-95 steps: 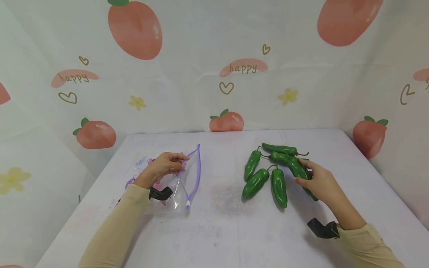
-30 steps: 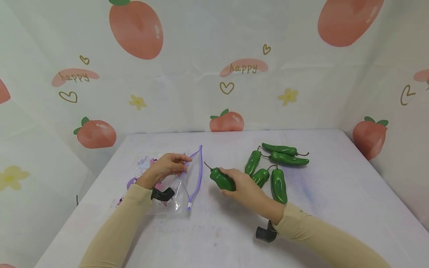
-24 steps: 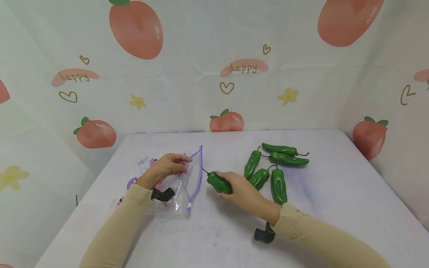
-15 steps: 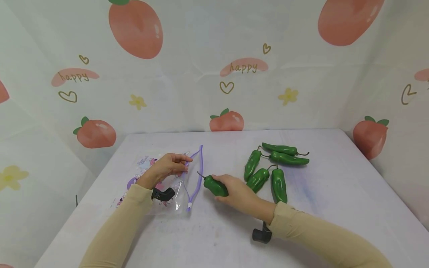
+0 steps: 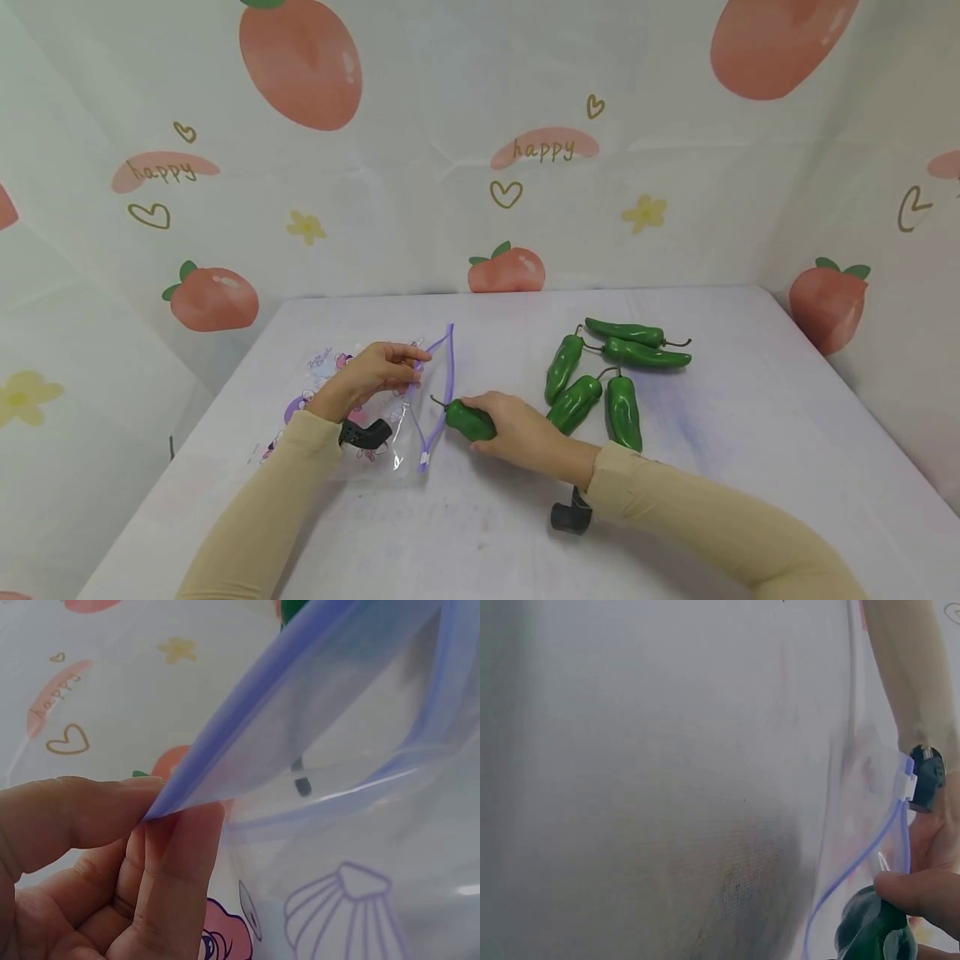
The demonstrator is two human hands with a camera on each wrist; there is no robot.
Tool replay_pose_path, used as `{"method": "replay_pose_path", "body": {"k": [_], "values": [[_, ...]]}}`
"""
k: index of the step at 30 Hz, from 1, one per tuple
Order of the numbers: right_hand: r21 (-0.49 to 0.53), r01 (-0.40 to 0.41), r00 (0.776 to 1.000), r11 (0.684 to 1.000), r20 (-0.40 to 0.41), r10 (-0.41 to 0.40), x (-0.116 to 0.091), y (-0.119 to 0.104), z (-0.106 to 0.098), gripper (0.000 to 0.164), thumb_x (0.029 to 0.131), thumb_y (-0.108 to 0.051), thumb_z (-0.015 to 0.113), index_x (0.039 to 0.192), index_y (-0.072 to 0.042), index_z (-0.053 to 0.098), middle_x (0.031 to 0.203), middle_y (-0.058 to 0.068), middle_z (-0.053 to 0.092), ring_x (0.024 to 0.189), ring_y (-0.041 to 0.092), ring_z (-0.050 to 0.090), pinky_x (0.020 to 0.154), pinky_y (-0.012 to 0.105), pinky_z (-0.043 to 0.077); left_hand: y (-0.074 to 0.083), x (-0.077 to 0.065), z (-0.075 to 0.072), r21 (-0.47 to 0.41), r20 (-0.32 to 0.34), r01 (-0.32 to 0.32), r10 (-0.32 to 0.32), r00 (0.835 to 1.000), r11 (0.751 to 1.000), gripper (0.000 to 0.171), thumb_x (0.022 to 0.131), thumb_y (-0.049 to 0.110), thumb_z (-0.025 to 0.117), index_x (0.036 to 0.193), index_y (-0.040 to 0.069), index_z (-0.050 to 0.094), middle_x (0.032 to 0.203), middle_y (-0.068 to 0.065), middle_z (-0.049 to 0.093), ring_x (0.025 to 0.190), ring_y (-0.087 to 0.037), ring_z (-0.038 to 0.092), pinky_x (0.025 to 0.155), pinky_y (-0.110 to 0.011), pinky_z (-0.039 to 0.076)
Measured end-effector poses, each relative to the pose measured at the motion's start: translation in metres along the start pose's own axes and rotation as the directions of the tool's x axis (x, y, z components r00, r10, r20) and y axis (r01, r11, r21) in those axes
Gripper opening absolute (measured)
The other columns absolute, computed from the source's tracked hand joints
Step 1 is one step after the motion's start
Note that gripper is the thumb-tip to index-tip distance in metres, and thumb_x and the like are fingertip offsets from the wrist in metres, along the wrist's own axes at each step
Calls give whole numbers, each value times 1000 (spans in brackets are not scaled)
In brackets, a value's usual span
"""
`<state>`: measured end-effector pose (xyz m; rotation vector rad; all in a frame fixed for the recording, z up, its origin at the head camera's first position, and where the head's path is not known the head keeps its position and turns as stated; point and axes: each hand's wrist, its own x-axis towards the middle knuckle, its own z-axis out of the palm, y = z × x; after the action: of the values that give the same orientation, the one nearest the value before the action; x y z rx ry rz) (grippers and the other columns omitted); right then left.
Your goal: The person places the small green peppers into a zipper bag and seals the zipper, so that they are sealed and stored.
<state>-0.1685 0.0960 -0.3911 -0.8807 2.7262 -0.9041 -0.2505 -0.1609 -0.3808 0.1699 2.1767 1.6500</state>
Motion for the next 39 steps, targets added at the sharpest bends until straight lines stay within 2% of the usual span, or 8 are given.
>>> {"method": "replay_pose_path", "body": {"k": [6, 13, 17, 23, 27, 32, 39], "values": [[-3, 7, 1000, 1000, 25, -7, 7, 2, 1, 60, 81, -17, 78, 135, -7, 56, 121, 10, 61, 96, 14, 55, 81, 31, 49, -1, 1, 0, -21, 16, -10, 10, 1000, 1000, 40, 86, -4, 65, 125, -10, 57, 84, 0, 54, 72, -11, 57, 63, -21, 50], [8, 11, 999, 1000, 35, -11, 12, 6, 2, 58, 80, -19, 79, 133, -9, 59, 121, 9, 60, 98, 15, 56, 81, 30, 49, -3, 2, 2, -7, 8, -3, 3, 1000, 1000, 40, 85, -4, 65, 124, -9, 58, 85, 0, 55, 73, -11, 56, 65, -21, 51], [22, -11, 999, 1000, 35, 10, 16, 7, 4, 56, 80, -18, 79, 131, -9, 60, 124, 9, 62, 99, 15, 56, 83, 32, 49, -2, 1, 2, -3, -3, 8, -8, 1000, 1000, 39, 85, -4, 65, 124, -8, 59, 85, 0, 55, 74, -11, 56, 67, -22, 51], [81, -69, 996, 994, 57, 64, 21, 8, 5, 52, 80, -18, 79, 126, -8, 59, 127, 9, 61, 107, 18, 57, 92, 40, 49, -2, 2, 2, -4, 1, 7, -7, 1000, 1000, 40, 85, -4, 65, 124, -9, 59, 84, 1, 55, 74, -10, 56, 66, -22, 51], [72, -39, 997, 997, 67, 34, 23, 9, 4, 51, 79, -16, 80, 125, -7, 60, 126, 11, 60, 109, 19, 57, 94, 41, 48, -2, 3, 2, -3, 10, 1, -1, 1000, 1000, 40, 86, -5, 64, 125, -10, 57, 84, 1, 55, 74, -10, 56, 67, -22, 52], [36, -2, 994, 999, 110, -2, 23, 9, 0, 56, 76, -13, 82, 127, -9, 61, 120, 10, 59, 103, 19, 55, 91, 39, 48, -2, 3, 1, -5, 8, -5, 5, 1000, 1000, 41, 86, -4, 65, 126, -11, 56, 85, 0, 55, 76, -11, 57, 70, -22, 52], [13, -13, 986, 1000, 164, 11, 23, 8, -4, 62, 75, -12, 82, 133, -14, 59, 120, 9, 59, 100, 17, 54, 89, 37, 48, 0, 1, 1, -3, 2, 5, -5, 1000, 1000, 40, 87, -5, 64, 126, -10, 57, 86, 0, 55, 78, -11, 57, 72, -24, 53]]}}
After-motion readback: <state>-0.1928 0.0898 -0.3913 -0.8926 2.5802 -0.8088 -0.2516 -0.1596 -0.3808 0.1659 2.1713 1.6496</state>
